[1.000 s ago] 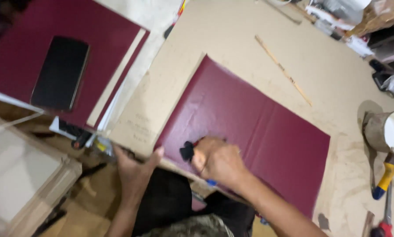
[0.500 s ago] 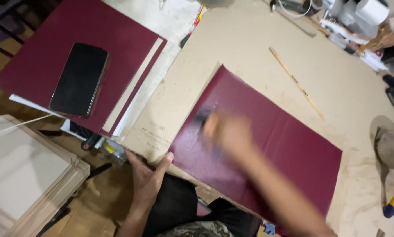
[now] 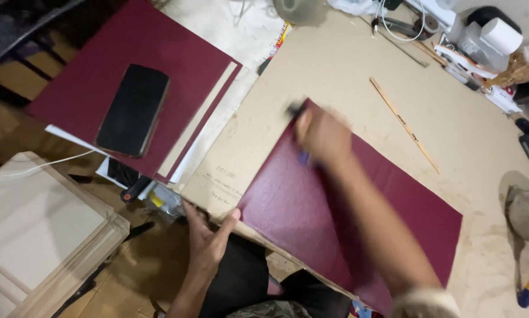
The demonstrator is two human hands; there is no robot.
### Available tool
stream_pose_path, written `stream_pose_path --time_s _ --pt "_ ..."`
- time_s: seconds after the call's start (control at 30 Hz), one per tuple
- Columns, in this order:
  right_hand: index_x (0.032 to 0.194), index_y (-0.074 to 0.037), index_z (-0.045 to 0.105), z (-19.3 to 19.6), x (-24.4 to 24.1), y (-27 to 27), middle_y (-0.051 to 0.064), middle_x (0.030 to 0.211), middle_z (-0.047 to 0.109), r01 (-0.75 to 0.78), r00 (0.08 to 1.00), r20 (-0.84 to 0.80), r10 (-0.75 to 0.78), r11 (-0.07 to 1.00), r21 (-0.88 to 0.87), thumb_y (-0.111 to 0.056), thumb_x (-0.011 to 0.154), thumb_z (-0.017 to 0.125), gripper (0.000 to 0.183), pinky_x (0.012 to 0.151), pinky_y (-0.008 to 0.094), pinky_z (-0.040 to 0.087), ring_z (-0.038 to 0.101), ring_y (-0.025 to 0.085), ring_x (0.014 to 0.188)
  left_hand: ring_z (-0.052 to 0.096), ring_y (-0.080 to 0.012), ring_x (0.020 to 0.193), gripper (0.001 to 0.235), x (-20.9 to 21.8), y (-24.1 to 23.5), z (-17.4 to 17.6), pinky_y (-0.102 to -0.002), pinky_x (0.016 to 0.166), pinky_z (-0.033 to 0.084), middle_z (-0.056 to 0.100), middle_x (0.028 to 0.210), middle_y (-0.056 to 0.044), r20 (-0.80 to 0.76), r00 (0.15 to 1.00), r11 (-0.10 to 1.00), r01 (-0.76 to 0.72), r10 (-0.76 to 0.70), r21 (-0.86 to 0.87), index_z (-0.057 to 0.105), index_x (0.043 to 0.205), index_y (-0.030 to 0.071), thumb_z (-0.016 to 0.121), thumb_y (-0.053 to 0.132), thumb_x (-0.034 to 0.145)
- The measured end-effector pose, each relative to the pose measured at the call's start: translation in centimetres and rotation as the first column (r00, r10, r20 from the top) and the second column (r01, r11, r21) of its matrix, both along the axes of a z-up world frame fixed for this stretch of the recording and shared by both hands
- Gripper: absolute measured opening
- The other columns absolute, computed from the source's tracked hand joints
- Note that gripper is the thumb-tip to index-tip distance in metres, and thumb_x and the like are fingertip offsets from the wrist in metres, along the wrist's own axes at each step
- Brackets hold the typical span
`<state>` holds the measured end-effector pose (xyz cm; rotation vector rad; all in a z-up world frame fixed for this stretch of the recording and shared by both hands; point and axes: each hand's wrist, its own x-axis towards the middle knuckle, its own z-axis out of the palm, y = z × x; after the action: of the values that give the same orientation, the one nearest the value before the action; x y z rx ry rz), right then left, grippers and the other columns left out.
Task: Assembling a book cover base by gluing cardboard panels and a spine onto a cover sheet and folding the edges.
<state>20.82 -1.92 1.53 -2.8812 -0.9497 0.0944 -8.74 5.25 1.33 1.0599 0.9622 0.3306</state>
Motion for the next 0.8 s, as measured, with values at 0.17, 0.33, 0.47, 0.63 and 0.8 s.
stream_pose_path --time_s 0.17,0.33,0.47,0.63,0.8 --pt "0.087 -0.015 0.07 -0.5 -0.7 1.8 0.015 0.084 0.072 0.031 0.999 0.02 -0.03 0.998 -0.062 -0.044 0.098 0.046 0.04 0.069 0.054 0.053 0.069 0.04 0.08 0.049 -0.0172 0.136 0.108 0.0 -0.3 -2.0 -0.031 0.112 0.037 0.043 0.159 -0.008 0.167 0.977 0.99 -0.141 0.134 0.03 0.01 0.163 0.017 0.074 0.012 0.077" --pt "0.085 -0.014 0.06 1.1 -15.1 -0.1 0.013 0.078 0.067 -0.483 0.87 0.013 0.493 0.846 0.226 -0.035 0.091 0.05 0.024 0.047 0.054 0.049 0.066 0.041 0.061 0.053 -0.0236 0.134 0.102 0.1 -0.6 -4.5 -0.037 0.109 0.043 0.047 0.155 -0.019 0.49 0.864 0.981 -0.178 0.116 0.082 0.014 0.162 0.014 0.073 0.008 0.079" --pt "0.105 -0.021 0.069 1.8 0.1 3.0 0.011 0.089 0.073 0.05 0.983 -0.174 -0.05 0.999 -0.003 -0.042 0.095 0.041 0.036 0.068 0.048 0.052 0.069 0.035 0.081 0.038 -0.0221 0.148 0.107 0.0 -0.4 -0.9 -0.035 0.121 0.027 0.033 0.165 -0.011 0.22 0.97 0.989 -0.126 0.106 0.078 0.008 0.163 0.012 0.073 0.014 0.078" --pt "0.095 -0.008 0.066 -2.9 -0.2 1.8 0.023 0.092 0.073 0.195 0.98 0.029 -0.199 0.975 0.104 -0.041 0.095 0.041 0.041 0.072 0.057 0.054 0.069 0.049 0.084 0.008 -0.0149 0.159 0.118 -0.3 0.0 0.7 -0.036 0.127 0.007 0.002 0.174 0.002 -0.079 0.996 0.992 -0.043 0.033 -0.121 -0.009 0.164 0.023 0.074 0.024 0.079" --pt "0.073 -0.012 0.054 -1.0 -18.8 -1.3 0.007 0.068 0.063 -0.468 0.832 -0.131 0.539 0.809 0.356 -0.004 0.075 0.046 0.011 0.031 0.027 0.049 0.061 0.018 0.049 0.046 -0.0246 0.141 0.102 -0.2 -0.7 -7.2 -0.037 0.115 0.037 0.042 0.16 -0.017 0.48 0.867 0.982 -0.183 0.134 0.056 0.014 0.163 0.015 0.069 -0.003 0.079"
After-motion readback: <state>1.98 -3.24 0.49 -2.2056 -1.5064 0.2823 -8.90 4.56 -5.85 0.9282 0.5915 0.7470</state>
